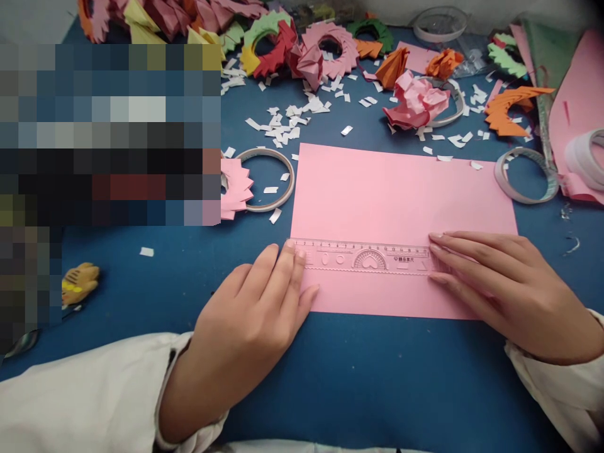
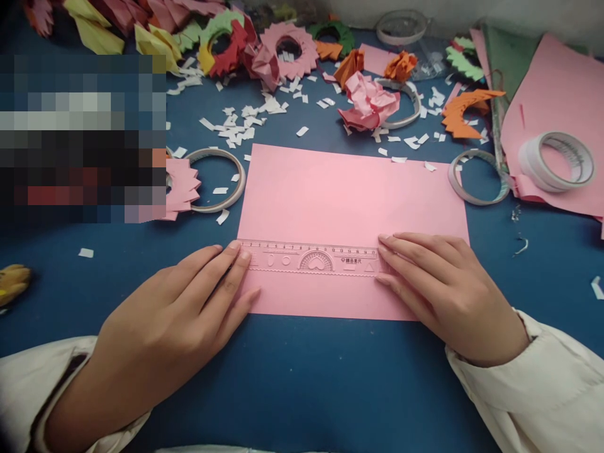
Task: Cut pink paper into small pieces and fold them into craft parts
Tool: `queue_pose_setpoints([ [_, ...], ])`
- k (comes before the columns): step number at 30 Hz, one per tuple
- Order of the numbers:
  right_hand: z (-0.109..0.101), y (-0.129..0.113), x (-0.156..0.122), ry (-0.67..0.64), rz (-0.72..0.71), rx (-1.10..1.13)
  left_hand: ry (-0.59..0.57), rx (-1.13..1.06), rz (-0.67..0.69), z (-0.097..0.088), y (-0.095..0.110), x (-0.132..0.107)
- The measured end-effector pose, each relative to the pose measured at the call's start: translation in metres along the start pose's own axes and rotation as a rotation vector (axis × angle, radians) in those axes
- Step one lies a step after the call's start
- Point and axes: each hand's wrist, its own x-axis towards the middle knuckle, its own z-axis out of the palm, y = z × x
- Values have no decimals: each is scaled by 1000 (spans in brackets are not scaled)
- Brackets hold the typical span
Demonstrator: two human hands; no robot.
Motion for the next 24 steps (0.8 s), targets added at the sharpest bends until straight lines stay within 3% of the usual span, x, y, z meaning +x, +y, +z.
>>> queue_pose_setpoints([
  [18,-1,-1,2,-3,77,57,33,-30,-34,3,1,-1],
  [24,-3,0,4,16,39,62,21,-11,-11,0,-2,0],
])
